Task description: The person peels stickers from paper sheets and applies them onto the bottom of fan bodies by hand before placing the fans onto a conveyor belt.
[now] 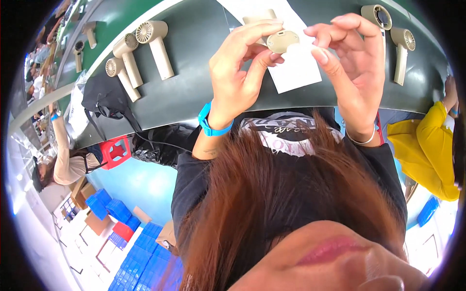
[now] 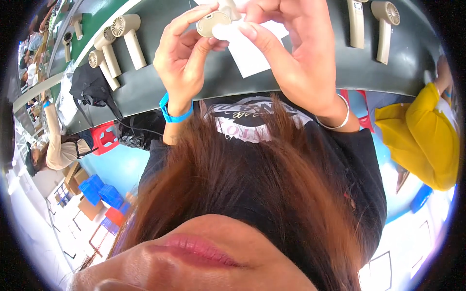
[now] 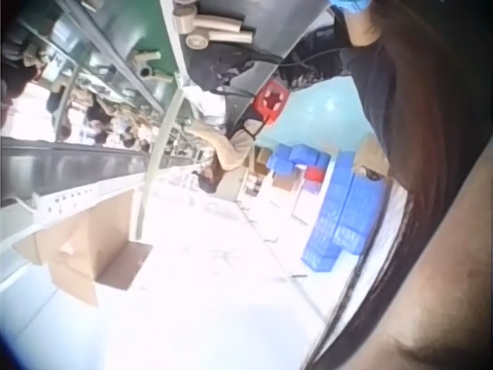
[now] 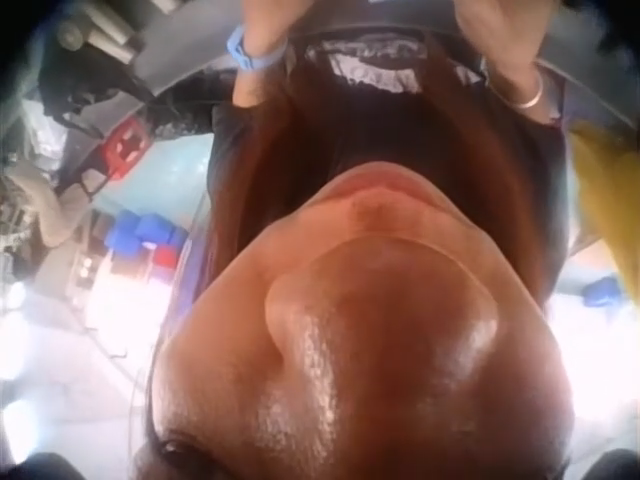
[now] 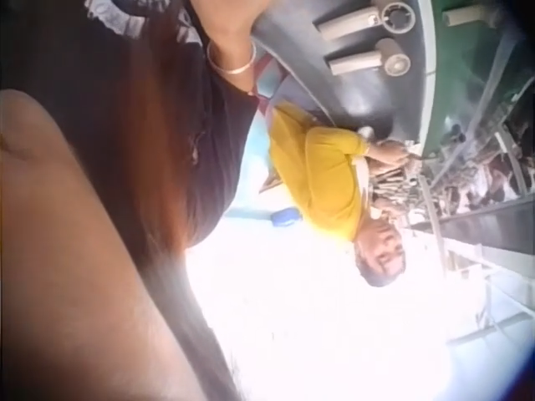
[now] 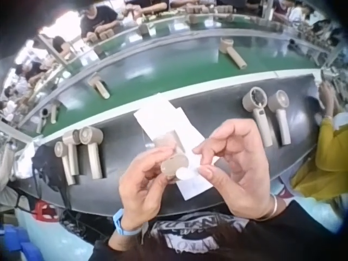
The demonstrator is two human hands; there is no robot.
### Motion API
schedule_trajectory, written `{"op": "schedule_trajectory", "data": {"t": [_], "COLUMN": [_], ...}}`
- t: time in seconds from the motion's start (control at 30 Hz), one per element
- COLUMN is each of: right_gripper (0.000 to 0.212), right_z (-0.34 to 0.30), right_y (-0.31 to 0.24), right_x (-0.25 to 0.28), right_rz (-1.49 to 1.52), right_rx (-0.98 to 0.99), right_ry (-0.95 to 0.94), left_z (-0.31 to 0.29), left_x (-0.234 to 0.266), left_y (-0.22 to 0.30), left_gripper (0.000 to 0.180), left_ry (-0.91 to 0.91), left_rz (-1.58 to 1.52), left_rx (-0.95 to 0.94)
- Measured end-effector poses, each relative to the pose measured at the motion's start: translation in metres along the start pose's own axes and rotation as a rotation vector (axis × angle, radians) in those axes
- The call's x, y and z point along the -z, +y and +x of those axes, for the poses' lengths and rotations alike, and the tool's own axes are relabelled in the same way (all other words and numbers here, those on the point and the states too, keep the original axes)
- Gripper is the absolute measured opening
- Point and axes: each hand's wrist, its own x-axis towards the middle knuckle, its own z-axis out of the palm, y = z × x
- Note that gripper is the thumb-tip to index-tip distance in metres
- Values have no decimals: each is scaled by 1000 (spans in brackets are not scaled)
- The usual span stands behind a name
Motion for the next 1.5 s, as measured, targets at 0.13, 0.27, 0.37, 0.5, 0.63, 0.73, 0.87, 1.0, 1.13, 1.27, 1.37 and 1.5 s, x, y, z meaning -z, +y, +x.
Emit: {"op": "schedule_trajectory", "data": {"t": [0.13,0.27,0.37,0.5,0.63,0.73,0.87,1.0,1.13,1.27,1.37,1.5], "right_gripper": [41,40,41,41,40,39,39,39,39,39,40,40], "right_z": [-4,-3,-4,-6,-7,-6,-6,-7,-7,-7,-6,-7], "right_y": [-8,-8,-11,-11,-8,-9,-9,-10,-11,-11,-11,-11], "right_x": [0,1,2,2,2,4,6,6,5,5,6,6], "right_rz": [100,134,100,98,99,105,151,130,99,76,78,80], "right_rx": [-102,-145,-173,-163,-164,-172,-189,-186,-192,-188,-179,-168], "right_ry": [-18,-11,-1,-5,9,15,17,15,22,22,17,10], "left_z": [-8,-7,-8,-11,-13,-11,-11,-11,-12,-11,-11,-11], "left_x": [-7,-8,-11,-12,-13,-14,-14,-14,-10,-14,-14,-14], "left_y": [4,4,3,2,0,-1,-1,0,-4,-1,-1,0], "left_gripper": [35,36,39,36,34,33,33,33,34,33,33,32], "left_ry": [-1,-33,-41,-37,-26,-22,-28,-24,-108,-30,-29,-23], "left_rz": [-142,-230,-296,-339,-349,-347,-348,-354,-314,-361,-355,-356], "left_rx": [34,81,102,96,91,105,104,103,75,101,107,88]}}
